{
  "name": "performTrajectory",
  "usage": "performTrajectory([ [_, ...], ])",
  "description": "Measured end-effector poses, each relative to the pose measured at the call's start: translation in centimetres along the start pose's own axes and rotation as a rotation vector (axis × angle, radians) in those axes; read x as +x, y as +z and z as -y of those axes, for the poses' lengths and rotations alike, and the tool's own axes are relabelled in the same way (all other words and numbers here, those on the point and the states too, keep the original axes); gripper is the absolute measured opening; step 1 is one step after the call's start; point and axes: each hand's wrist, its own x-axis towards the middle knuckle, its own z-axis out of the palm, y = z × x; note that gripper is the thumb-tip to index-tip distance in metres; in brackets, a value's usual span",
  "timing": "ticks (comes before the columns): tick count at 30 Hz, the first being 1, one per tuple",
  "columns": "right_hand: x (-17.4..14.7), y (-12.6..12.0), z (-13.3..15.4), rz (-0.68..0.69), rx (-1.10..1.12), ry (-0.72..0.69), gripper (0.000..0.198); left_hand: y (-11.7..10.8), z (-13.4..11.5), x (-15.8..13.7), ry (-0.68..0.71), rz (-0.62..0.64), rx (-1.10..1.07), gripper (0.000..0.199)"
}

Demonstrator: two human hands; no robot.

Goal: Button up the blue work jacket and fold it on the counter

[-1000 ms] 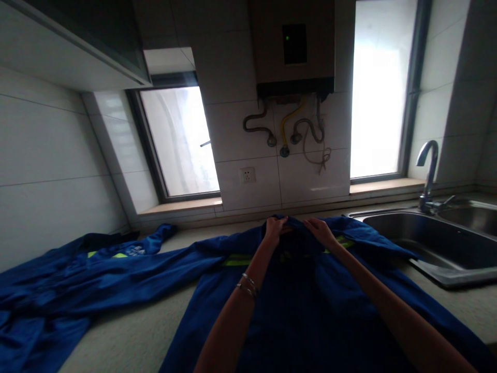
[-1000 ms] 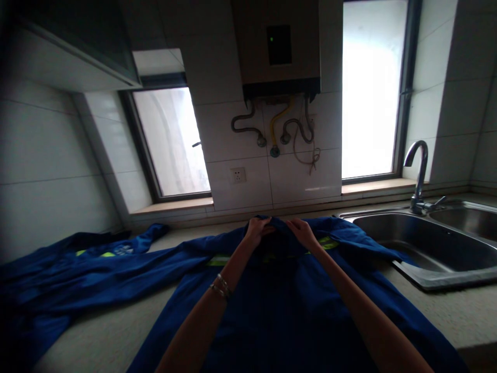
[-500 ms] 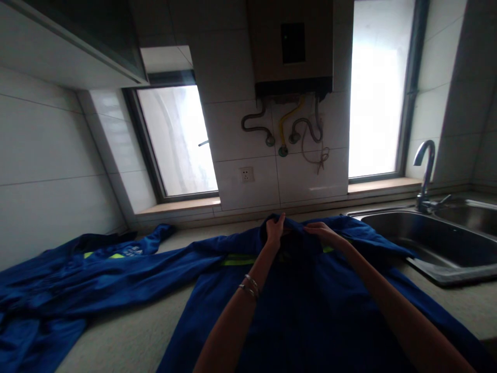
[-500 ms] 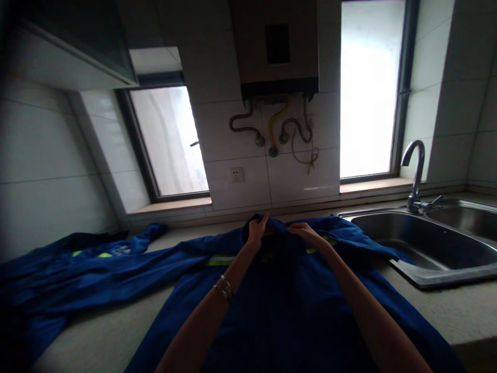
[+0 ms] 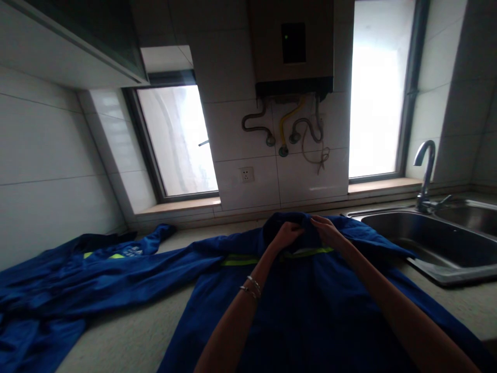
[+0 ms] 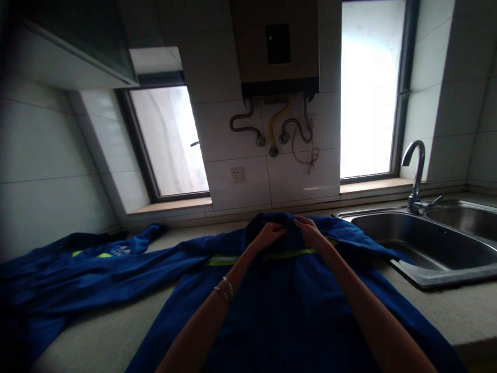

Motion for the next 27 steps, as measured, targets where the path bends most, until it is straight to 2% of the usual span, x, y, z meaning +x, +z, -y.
performTrajectory([
  [2,0.0,0.0,0.0,-0.019,0.036,0.009,0.039,0.6,-0.1,-0.1,0.065,-0.095,0.057,0.017],
  [5,0.2,-0.2,-0.2,-0.100,0.068,-0.024,0.043,1.8,-0.1,-0.6,0.086,-0.189,0.073,0.022],
  [10,0.5,-0.5,-0.1,-0.168,-0.004,-0.095,0.054,3.5,1.1,-1.2,0.122,-0.144,0.206,0.051],
  [13,-0.1,0.3,0.5,-0.172,-0.328,-0.164,0.051,3.8,1.8,-1.4,0.105,-0.071,0.297,0.047],
  [17,-1.3,2.8,1.8,-0.301,-1.092,-0.429,0.042,3.7,0.8,-1.8,0.035,-0.007,0.423,0.043],
  [19,-1.4,4.1,2.7,-0.312,-1.382,-0.489,0.032,2.9,-0.7,-1.8,0.008,0.074,0.536,0.041],
  [21,-0.7,5.0,3.7,-0.216,-1.568,-0.433,0.023,1.1,-2.7,-1.7,-0.061,0.150,0.665,0.037],
  [22,-0.1,5.2,4.3,-0.153,-1.629,-0.390,0.023,0.0,-3.7,-1.7,-0.108,0.134,0.742,0.036],
  [24,1.4,5.1,5.6,-0.057,-1.695,-0.329,0.024,-2.6,-5.2,-1.7,-0.217,-0.024,0.919,0.037],
  [26,3.4,4.6,6.8,0.018,-1.704,-0.323,0.027,-5.1,-5.6,-1.7,-0.324,-0.190,1.060,0.047],
  [27,4.4,4.2,7.3,0.070,-1.696,-0.329,0.027,-6.2,-5.4,-1.7,-0.374,-0.201,1.085,0.052],
])
